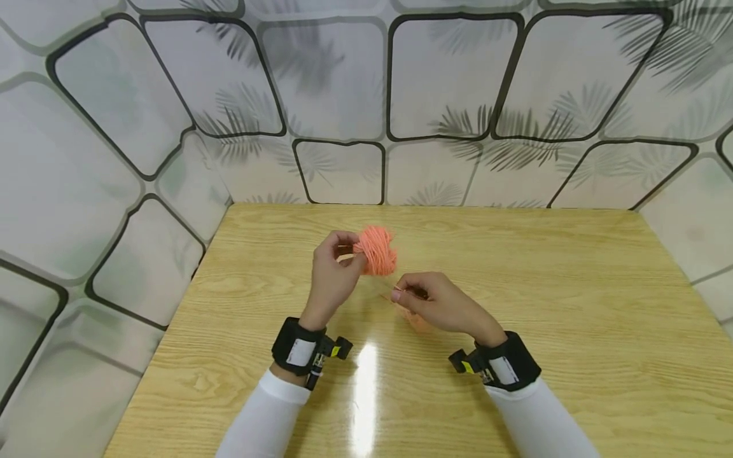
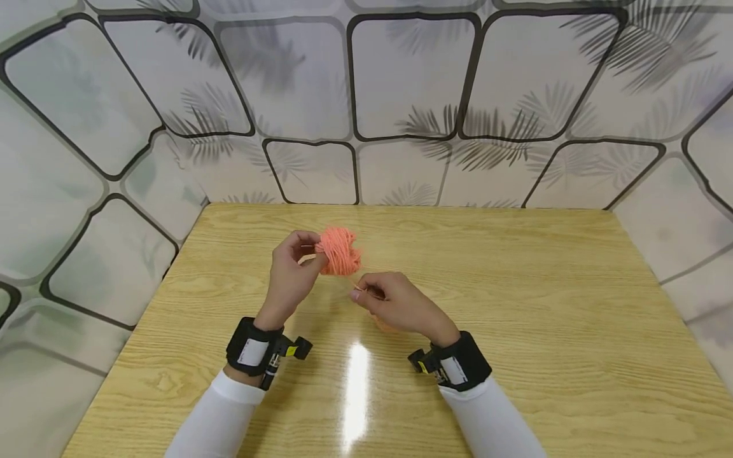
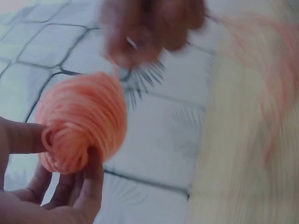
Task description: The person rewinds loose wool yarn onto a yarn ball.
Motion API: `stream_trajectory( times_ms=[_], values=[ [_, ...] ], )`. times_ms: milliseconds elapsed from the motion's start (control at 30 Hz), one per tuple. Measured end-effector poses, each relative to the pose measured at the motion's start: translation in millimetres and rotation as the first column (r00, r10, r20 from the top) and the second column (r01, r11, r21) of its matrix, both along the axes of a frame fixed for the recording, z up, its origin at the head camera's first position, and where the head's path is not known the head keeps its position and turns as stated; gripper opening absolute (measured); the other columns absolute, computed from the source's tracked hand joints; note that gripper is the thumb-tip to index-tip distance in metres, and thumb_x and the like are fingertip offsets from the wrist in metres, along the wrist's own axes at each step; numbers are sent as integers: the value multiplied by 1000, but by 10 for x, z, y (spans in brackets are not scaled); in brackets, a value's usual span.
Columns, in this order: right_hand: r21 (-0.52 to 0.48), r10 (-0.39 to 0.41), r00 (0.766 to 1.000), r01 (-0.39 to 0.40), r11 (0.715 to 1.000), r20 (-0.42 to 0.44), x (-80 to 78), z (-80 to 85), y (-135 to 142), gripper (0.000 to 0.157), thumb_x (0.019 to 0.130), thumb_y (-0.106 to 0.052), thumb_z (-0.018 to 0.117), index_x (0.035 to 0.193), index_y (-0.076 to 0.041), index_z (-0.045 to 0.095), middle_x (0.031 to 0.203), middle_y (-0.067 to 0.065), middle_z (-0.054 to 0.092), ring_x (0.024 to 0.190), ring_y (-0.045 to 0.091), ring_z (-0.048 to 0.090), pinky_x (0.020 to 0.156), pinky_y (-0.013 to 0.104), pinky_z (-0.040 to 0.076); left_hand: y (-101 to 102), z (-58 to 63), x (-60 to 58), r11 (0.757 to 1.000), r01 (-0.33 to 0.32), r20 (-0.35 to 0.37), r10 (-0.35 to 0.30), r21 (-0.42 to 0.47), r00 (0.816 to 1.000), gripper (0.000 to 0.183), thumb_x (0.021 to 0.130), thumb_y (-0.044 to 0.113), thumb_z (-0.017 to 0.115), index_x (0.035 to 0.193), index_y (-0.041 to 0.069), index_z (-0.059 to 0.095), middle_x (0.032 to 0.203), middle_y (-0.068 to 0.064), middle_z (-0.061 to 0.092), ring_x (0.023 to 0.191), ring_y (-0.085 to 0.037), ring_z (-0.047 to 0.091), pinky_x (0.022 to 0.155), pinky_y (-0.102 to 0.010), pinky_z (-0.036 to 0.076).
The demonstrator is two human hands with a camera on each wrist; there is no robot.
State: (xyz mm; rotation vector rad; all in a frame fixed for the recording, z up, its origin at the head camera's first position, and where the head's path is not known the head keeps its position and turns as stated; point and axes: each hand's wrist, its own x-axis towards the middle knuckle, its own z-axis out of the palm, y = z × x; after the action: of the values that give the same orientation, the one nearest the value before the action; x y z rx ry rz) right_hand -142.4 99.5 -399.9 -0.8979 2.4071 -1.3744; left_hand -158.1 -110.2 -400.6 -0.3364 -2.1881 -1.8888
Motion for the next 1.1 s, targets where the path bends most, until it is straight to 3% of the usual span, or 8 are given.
stream_trajectory(
  times_ms=[100, 200, 400, 533, 700, 867, 1000, 1100],
  values=[
    [-16, -14, 999, 13, 1000, -46, -10, 108, 39, 18, 92, -37, 53, 87, -22, 61, 64, -2, 47, 53, 13, 41, 50, 27, 34, -23, -34, 3, 977, 6, -2, -6, -211, 1000, 17, 84, 4, 57, 100, 7, 58, 100, -7, 57, 91, -23, 56, 74, -35, 48],
    [-57, -58, 996, 54, 997, -68, -63, 194, 91, 20, 92, -37, 53, 89, -20, 63, 66, 1, 50, 54, 15, 41, 50, 29, 35, -58, -38, 29, 948, 210, 101, -191, -237, 976, 17, 83, 4, 57, 100, 8, 58, 101, -5, 57, 93, -23, 56, 73, -34, 48],
    [-175, -110, 994, 105, 979, -19, -176, 183, 160, 19, 92, -31, 55, 91, -14, 64, 72, 6, 54, 55, 20, 42, 51, 31, 36, -115, 10, 54, 786, 618, 193, -611, 30, 768, 20, 86, 6, 59, 106, 5, 56, 106, -12, 55, 99, -28, 57, 76, -40, 48],
    [-232, -59, 998, 64, 971, 26, -181, 73, 121, 19, 94, -26, 51, 95, -12, 64, 77, 7, 56, 57, 25, 45, 52, 33, 40, -126, 53, 63, 709, 653, 124, -697, 266, 706, 19, 87, 6, 59, 105, 2, 53, 105, -15, 53, 97, -26, 57, 76, -37, 47],
    [-185, -6, 997, 21, 982, 78, -107, -47, 18, 23, 97, -24, 45, 100, -9, 63, 72, 8, 54, 57, 21, 46, 49, 32, 38, -95, 100, 53, 733, 465, 84, -573, 496, 815, 22, 88, 9, 60, 106, 2, 51, 105, -11, 52, 90, -19, 55, 75, -32, 46],
    [-56, 18, 998, -15, 998, 59, -21, -16, -34, 20, 95, -30, 50, 91, -15, 61, 69, 4, 53, 58, 19, 49, 52, 29, 40, -26, 77, 3, 936, 150, 58, -177, 317, 982, 24, 83, 8, 64, 104, 2, 54, 104, -12, 53, 92, -24, 56, 75, -34, 49],
    [-42, 12, 1000, -12, 999, 19, -13, 100, 3, 18, 93, -34, 52, 89, -18, 61, 69, 2, 52, 58, 18, 48, 53, 30, 41, -26, 11, -2, 1000, 6, 14, -6, -17, 1000, 17, 83, 5, 60, 99, 5, 57, 101, -9, 55, 92, -25, 56, 72, -35, 50],
    [-74, -26, 999, 24, 997, -22, -54, 186, 63, 19, 93, -33, 53, 89, -17, 62, 69, 2, 52, 57, 17, 45, 53, 30, 39, -59, -4, 27, 980, 143, 73, -134, -137, 988, 16, 83, 5, 59, 99, 9, 58, 102, -6, 56, 93, -23, 56, 71, -35, 49]
  ],
)
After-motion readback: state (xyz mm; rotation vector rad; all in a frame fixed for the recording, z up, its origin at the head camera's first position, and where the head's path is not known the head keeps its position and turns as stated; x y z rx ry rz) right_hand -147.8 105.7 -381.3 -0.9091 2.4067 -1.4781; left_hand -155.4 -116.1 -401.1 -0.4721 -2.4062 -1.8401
